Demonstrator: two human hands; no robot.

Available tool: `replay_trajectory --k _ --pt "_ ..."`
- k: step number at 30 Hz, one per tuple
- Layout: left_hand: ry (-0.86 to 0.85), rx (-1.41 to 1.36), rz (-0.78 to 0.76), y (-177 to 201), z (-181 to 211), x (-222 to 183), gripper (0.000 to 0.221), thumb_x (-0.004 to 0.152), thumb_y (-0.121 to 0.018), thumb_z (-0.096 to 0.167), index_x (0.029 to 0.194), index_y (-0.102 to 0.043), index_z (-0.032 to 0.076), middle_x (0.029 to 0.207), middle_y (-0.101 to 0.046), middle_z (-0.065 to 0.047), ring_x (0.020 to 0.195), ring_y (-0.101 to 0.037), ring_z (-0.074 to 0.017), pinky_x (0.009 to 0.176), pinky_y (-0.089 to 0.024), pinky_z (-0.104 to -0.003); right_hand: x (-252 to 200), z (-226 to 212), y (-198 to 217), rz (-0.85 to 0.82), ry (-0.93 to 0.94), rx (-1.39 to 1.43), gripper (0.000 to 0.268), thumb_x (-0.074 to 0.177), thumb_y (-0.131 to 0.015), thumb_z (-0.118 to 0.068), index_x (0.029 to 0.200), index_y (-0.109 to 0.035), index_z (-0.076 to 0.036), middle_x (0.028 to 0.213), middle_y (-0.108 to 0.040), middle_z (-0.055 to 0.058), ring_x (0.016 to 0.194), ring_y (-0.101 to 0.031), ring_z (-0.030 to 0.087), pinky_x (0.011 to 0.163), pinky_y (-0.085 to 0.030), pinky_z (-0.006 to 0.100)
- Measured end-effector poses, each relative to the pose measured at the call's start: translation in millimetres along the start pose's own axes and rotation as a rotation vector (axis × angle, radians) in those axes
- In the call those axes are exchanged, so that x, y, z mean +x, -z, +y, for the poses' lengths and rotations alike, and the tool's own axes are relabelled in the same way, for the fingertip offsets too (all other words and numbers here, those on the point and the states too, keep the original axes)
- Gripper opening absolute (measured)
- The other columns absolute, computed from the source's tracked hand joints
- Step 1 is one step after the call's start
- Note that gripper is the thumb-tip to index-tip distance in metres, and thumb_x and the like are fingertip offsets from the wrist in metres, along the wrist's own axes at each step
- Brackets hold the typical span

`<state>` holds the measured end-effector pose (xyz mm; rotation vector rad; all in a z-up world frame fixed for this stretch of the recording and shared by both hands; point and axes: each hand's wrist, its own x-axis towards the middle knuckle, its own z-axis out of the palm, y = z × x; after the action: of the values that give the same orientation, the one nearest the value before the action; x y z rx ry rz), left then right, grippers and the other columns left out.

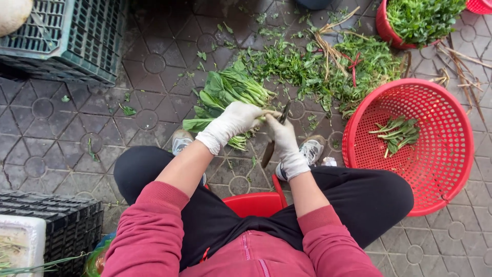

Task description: Trimming the root ends of leafy green vegetables with a small knife and placing them into a red plastic basket.

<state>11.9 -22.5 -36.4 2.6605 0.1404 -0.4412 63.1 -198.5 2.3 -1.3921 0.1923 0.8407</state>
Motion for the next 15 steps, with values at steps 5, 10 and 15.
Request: replay_trajectory --k 5,10,15 --pt "-0.153 0.173 0.402 62.1 3.2 14.8 0.072 0.087 -0.09 0.058 0.146 -0.061 0.028 0.12 -0.08 -0.002 0.113 -0.078 -0.0251 0.102 -0.06 -0.049 34.3 -26.2 96.4 0.298 0.168 0.032 0.019 0.092 -0.09 -0.028 0.107 -0.082 -0.019 0.067 -0.07 -0.002 0.041 -0.056 0.009 0.037 -0.042 0.024" --pt "-0.106 0.144 0.585 126.1 -21.9 -40.4 0.073 0.102 -0.084 0.046 0.155 -0.061 0.002 0.142 -0.074 -0.022 0.112 -0.075 -0.0392 0.097 -0.055 -0.054 114.4 55.8 314.6 0.737 0.361 0.771 0.033 0.102 -0.072 -0.04 0.124 -0.07 -0.015 0.112 -0.076 0.001 0.05 -0.045 0.005 0.045 -0.044 0.022" --pt "-0.109 0.091 0.631 124.6 -43.8 -85.7 0.063 0.105 -0.081 0.048 0.148 -0.066 0.005 0.129 -0.079 -0.015 0.102 -0.073 -0.0403 0.093 -0.053 -0.051 93.2 61.7 194.5 0.817 0.082 0.134 0.05 0.084 -0.073 -0.04 0.128 -0.082 -0.017 0.079 -0.056 -0.009 0.072 -0.054 0.007 0.076 -0.053 0.028"
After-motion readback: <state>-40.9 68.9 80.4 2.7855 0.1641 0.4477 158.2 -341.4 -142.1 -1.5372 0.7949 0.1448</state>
